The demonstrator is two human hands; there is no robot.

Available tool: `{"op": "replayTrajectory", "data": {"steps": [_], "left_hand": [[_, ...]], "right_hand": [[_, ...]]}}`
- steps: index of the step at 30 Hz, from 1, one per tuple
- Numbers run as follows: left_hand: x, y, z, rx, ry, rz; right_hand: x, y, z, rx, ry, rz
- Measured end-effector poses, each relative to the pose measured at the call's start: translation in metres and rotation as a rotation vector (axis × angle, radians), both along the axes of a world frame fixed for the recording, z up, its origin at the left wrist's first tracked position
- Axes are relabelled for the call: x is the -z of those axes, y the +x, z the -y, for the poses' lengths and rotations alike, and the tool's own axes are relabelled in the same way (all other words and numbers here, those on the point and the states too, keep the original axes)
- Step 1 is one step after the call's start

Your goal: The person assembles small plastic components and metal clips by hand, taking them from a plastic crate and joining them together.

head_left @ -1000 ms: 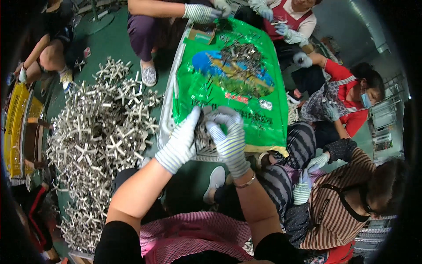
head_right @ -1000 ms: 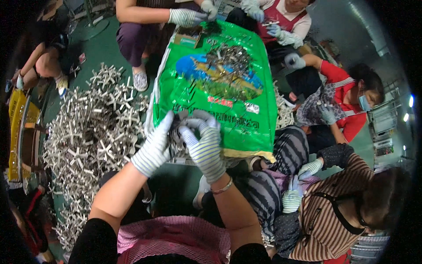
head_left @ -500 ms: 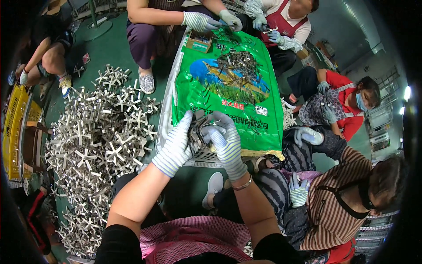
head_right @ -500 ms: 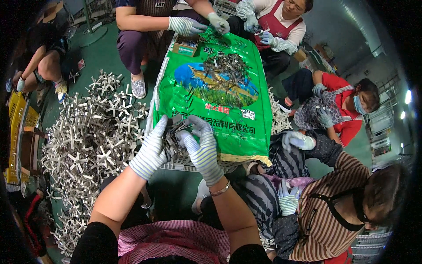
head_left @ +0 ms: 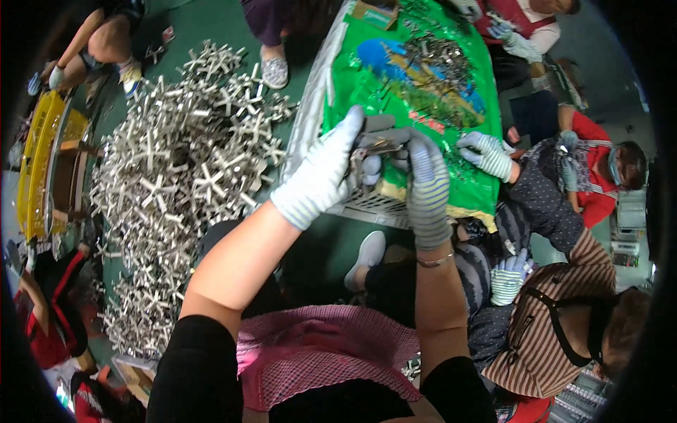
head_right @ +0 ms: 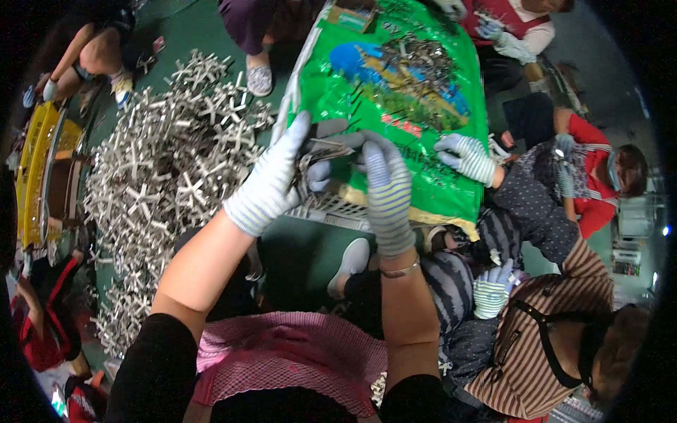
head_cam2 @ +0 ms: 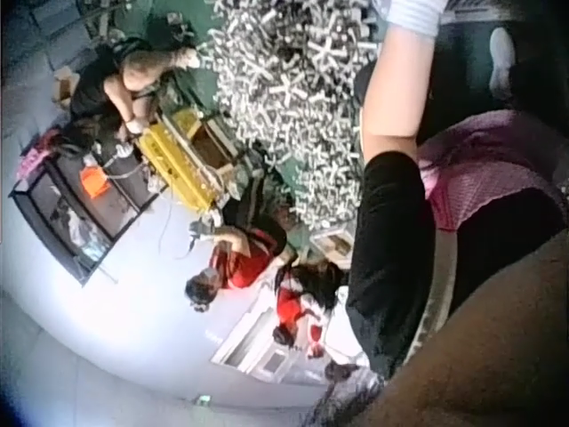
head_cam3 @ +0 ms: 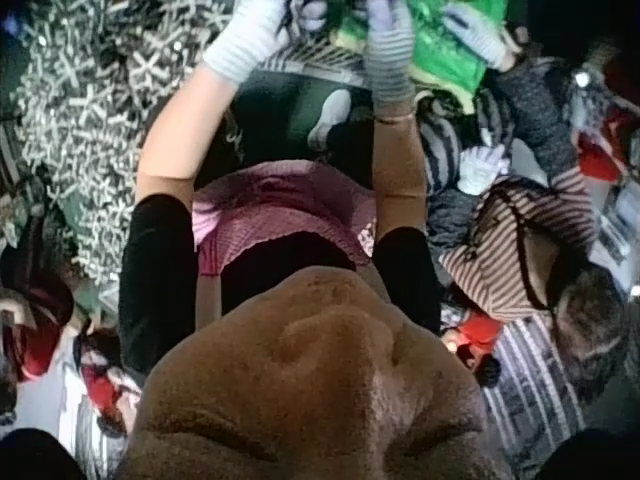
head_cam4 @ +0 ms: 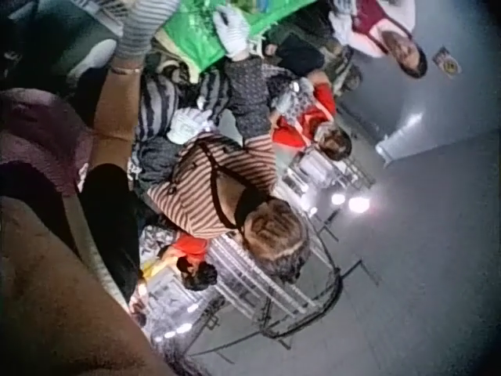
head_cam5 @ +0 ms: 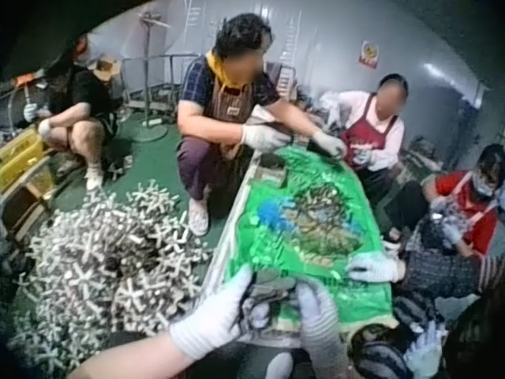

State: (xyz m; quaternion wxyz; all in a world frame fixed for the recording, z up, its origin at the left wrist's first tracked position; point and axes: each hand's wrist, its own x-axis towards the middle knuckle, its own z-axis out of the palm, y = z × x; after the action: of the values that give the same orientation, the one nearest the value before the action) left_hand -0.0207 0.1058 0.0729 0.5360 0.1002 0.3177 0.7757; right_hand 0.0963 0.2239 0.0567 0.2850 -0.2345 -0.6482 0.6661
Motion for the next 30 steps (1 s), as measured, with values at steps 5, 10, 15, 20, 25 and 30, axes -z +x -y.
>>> {"op": "replayTrajectory", "data": {"steps": [5, 10, 15, 20, 25, 30], "left_hand": [[0.002, -0.001, 0.003, 0.03, 0.015, -0.009], [0.016, 0.001, 0.0, -0.028, 0.086, -0.122], [0.02, 0.005, 0.004, -0.053, 0.064, -0.163], [0.017, 0.001, 0.002, -0.028, -0.092, -0.269], [0.024, 0.002, 0.002, -0.014, -0.051, -0.217], [0.007, 0.007, 0.003, -0.104, -0.055, -0.257]], "right_hand": [[0.006, -0.001, 0.005, -0.089, -0.119, 0.008], [-0.001, 0.005, 0.009, -0.193, 0.153, -0.023], [0.007, 0.002, 0.013, -0.18, -0.228, -0.065], [-0.005, 0.007, 0.023, -0.059, -0.07, -0.119], [-0.006, -0.003, 0.031, -0.021, -0.049, -0.093], [-0.01, 0.003, 0.022, -0.056, -0.087, 0.079]]}}
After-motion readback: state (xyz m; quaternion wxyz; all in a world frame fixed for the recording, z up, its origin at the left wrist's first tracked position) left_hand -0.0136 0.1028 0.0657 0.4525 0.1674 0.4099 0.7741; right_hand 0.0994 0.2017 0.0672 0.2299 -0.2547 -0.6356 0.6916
